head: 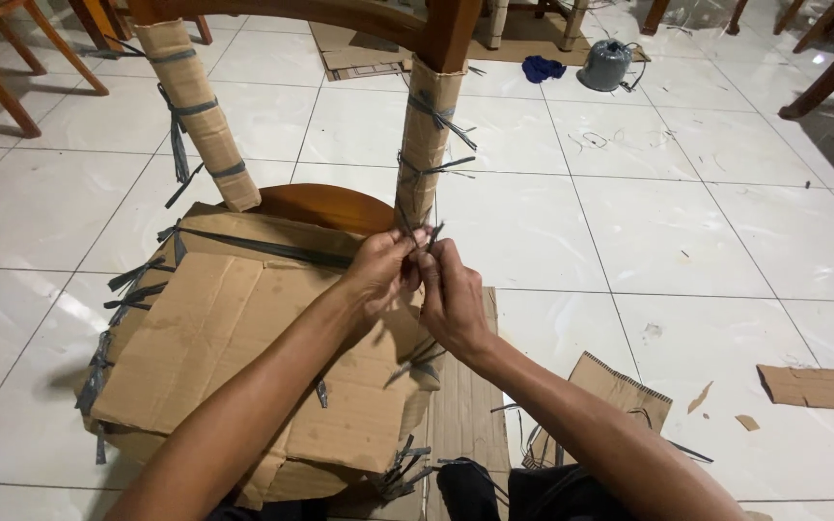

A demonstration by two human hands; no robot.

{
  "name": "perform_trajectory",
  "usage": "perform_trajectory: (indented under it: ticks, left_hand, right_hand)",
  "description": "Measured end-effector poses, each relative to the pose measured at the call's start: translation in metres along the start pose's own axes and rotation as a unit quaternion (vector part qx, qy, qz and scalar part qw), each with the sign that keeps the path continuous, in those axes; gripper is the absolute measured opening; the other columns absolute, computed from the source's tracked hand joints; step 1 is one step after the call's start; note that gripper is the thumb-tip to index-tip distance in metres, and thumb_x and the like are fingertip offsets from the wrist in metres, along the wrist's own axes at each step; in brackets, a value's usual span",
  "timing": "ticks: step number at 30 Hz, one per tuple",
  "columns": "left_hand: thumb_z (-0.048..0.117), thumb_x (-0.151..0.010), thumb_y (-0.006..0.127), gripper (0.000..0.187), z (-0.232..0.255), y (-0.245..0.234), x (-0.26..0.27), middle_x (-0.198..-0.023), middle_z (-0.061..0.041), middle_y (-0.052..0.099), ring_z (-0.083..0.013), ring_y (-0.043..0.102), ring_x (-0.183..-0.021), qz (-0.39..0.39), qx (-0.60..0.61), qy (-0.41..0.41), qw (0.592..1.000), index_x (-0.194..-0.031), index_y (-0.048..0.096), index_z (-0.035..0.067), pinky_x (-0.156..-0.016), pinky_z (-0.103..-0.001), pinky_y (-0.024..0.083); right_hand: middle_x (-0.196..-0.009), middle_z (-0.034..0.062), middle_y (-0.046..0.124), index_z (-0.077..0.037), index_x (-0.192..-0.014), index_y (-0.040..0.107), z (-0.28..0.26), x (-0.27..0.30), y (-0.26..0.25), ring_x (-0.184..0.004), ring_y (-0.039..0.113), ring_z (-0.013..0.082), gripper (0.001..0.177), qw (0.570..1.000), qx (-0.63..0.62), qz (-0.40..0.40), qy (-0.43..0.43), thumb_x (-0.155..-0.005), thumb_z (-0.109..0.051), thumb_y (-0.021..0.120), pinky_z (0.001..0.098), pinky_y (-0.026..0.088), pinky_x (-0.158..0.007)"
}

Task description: Wrap a wooden chair with cardboard and secure it with plastic ties

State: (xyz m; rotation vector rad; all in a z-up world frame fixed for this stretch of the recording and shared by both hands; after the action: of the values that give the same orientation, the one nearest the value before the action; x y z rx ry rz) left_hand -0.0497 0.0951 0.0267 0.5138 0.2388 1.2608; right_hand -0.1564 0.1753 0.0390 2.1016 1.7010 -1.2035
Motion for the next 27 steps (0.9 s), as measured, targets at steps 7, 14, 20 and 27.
perform_trajectory:
  ticks: [7,14,20,27]
  left_hand:
    - [0.017,-0.102,0.059,0.017,0.004,-0.038,-0.005,-0.068,0.006,0.039,0.0011,0.040,-0.044,0.044,-0.111,0.009,0.993,-0.102,0.066,0.002,-0.032,-0.014,0.034]
    - [0.028,-0.097,0.069,0.020,0.017,-0.038,0.012,-0.082,-0.002,0.066,-0.0091,0.056,-0.084,0.055,-0.271,0.102,0.956,-0.093,0.078,0.011,-0.082,-0.024,0.046]
    - [0.032,-0.094,0.074,0.023,0.037,-0.060,-0.028,-0.085,-0.009,0.074,-0.0182,0.067,-0.085,0.056,-0.380,0.161,0.909,-0.090,0.075,0.010,-0.079,-0.034,0.051]
    - [0.059,-0.086,0.074,0.033,0.037,-0.115,-0.182,-0.076,0.000,0.073,-0.0163,0.069,-0.071,0.072,-0.471,0.169,0.862,-0.088,0.075,0.026,-0.065,-0.028,0.050]
  right_hand:
    - [-0.122,0.0163,0.056,-0.005,-0.100,0.056,0.027,0.002,-0.013,-0.102,0.065,0.0373,0.021,0.998,0.053,0.038,0.027,-0.110,-0.016,0.040,0.0494,0.054,-0.085]
    - [-0.109,0.0145,0.070,-0.006,-0.096,0.055,0.010,0.013,-0.022,-0.099,0.072,0.0352,0.015,0.998,-0.020,-0.055,-0.006,-0.107,-0.010,0.045,0.0403,0.055,-0.079]
    - [-0.095,0.0077,0.073,-0.009,-0.100,0.056,0.061,0.006,-0.050,-0.077,0.065,0.0150,0.021,0.953,-0.219,-0.001,0.209,-0.111,-0.019,0.042,0.0259,0.057,-0.065]
    - [-0.083,0.0102,0.064,-0.009,-0.097,0.054,0.155,-0.082,-0.030,-0.054,0.045,0.0115,0.013,0.886,-0.263,0.120,0.363,-0.107,-0.015,0.048,0.0199,0.028,-0.043]
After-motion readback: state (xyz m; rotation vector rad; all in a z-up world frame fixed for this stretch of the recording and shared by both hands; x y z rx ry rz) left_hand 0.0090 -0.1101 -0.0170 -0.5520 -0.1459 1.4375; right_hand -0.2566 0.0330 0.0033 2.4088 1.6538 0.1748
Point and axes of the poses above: each hand's wrist, its own x-axis away from the middle knuckle, its own y-axis out of the palm, z = x × y, the point moved 1 cm from there along -x, towards the middle knuckle
